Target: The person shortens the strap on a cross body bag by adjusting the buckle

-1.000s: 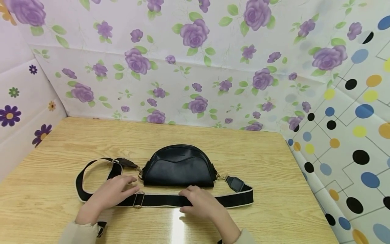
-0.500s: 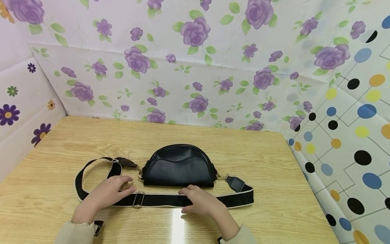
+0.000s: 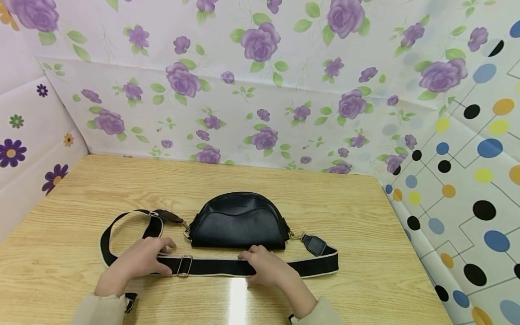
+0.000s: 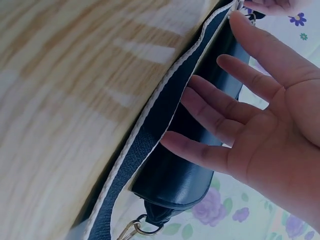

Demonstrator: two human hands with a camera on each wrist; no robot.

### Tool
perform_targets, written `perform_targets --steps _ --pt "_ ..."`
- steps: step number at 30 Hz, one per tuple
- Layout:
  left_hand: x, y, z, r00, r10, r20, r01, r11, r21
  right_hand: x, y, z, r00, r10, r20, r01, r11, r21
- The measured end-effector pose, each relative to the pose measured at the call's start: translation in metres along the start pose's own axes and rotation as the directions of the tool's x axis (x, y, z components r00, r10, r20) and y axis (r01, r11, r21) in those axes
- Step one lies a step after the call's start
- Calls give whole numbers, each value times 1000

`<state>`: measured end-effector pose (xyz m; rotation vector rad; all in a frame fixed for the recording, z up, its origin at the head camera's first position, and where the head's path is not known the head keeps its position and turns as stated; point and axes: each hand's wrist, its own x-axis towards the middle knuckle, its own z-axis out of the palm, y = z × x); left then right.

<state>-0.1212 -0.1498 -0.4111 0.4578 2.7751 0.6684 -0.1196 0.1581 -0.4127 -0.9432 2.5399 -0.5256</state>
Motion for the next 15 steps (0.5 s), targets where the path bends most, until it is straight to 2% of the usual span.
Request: perform_targets --steps 4,10,15 --pt "0 0 1 999 -24 22 23 1000 11 1 1 0 1000 -11 6 11 1000 10" --pt "3 1 2 998 -19 57 17 999 32 1 0 -1 1000 -17 8 17 1000 21" --pt "4 2 4 998 -15 63 13 1000 27 1 -1 0 1000 -16 15 16 1000 18"
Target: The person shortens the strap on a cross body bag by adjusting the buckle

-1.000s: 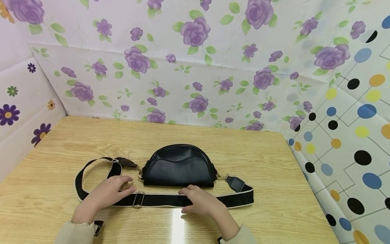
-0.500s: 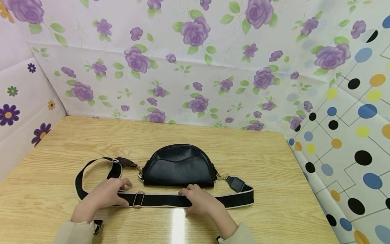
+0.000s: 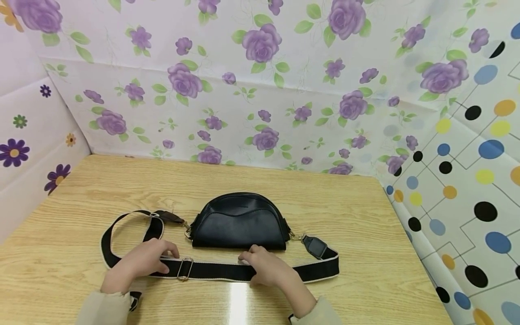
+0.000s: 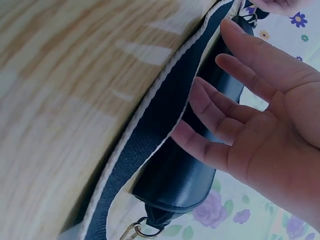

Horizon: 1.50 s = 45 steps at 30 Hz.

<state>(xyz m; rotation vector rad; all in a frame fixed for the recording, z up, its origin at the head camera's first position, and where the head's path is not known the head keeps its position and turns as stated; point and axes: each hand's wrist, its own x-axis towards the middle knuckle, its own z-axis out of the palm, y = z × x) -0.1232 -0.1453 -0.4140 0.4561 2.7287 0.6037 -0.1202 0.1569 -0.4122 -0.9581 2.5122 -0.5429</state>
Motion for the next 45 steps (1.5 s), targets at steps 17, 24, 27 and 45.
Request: perform_targets --steps 17,24,27,45 --pt "-5 0 -2 995 95 33 -93 995 -44 5 -2 -1 999 -39 23 40 999 -10" --pt "-8 0 -7 983 175 61 -168 980 -110 8 -3 -1 998 -44 49 43 999 26" --pt "-7 0 -9 976 206 66 -193 968 -160 8 -4 0 998 -35 58 31 997 68" --pt "0 -5 -6 953 299 49 -279 929 -241 9 -4 2 987 -162 7 161 985 70"
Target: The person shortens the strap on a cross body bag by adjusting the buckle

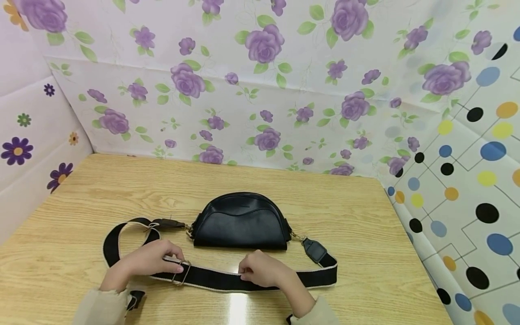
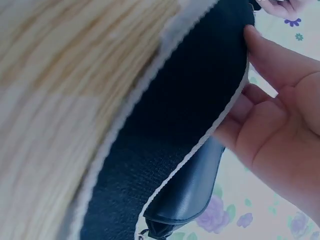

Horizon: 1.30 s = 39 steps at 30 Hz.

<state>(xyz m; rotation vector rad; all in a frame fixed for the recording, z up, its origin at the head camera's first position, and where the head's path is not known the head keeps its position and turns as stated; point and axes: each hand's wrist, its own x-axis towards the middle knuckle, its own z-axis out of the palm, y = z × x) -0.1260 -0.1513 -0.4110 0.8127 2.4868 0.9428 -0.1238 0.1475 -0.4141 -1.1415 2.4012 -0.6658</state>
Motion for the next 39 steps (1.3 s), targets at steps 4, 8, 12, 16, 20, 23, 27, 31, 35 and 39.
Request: perform_targets --steps 4,8,12,16,20,23,27,31,35,39 --pt "-1 1 0 1000 9 -27 -9 1000 3 0 0 -2 998 -28 -49 30 999 41" --pt "-1 2 1 999 12 -39 -13 1000 -24 -1 0 -3 999 6 -51 -1 994 106" --pt "0 5 1 999 25 -45 -29 996 -81 -1 1 -2 999 16 -39 -11 991 134" --pt "2 10 1 998 41 -49 -47 990 -130 -1 1 -2 999 3 -37 2 989 148" --pt "3 13 0 996 78 -50 -84 985 -151 1 0 -2 999 -8 -45 16 985 174" --pt "4 14 0 993 104 -49 -111 981 -156 2 -3 -2 998 -11 -56 21 981 193" --pt "7 15 1 990 131 -44 -137 978 -157 5 -6 -1 997 -16 -71 30 977 212" --pt "9 16 2 988 149 -49 -155 976 -153 9 -9 1 996 -13 -93 34 973 227" --pt "11 18 3 983 175 -55 -181 972 -152 13 -11 4 992 -10 -126 42 967 251" --pt "13 19 4 977 205 -56 -212 964 -160 17 -15 6 988 -25 -153 64 965 255"
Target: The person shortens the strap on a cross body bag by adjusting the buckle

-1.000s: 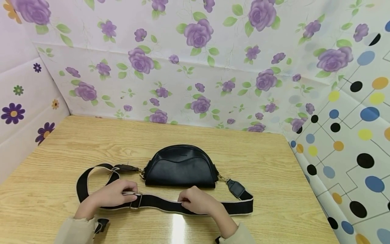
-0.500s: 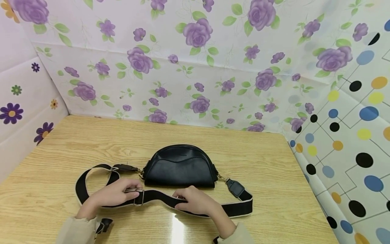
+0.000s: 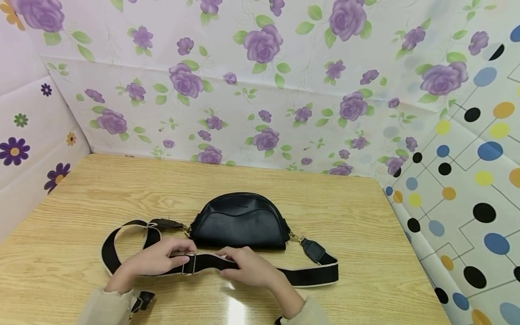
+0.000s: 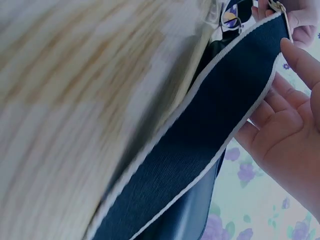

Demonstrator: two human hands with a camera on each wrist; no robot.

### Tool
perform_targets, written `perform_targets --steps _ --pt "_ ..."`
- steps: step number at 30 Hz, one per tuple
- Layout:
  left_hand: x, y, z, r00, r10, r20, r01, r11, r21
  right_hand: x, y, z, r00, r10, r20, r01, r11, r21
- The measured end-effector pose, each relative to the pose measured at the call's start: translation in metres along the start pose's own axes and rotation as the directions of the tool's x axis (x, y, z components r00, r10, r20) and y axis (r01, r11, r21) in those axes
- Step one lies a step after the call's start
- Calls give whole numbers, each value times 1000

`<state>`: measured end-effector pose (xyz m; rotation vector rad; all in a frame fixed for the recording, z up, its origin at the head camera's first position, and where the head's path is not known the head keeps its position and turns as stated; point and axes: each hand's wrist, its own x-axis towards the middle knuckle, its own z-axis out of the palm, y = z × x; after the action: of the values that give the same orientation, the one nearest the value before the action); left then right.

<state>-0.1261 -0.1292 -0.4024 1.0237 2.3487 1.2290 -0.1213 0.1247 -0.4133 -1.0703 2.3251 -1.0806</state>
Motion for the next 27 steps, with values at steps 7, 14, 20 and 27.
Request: perform_targets --steps 7,14,20,27 --pt "4 2 2 1000 15 17 -15 999 -37 6 -5 4 999 -43 -28 44 998 37" --pt "6 5 3 999 45 22 -43 996 -76 8 -9 6 999 -4 -53 12 990 142" --pt "9 6 5 999 33 8 -32 994 -103 9 -19 4 990 65 -126 -31 966 255" --pt "9 10 7 980 136 -146 -151 983 -101 11 -14 4 981 127 -145 -59 914 400"
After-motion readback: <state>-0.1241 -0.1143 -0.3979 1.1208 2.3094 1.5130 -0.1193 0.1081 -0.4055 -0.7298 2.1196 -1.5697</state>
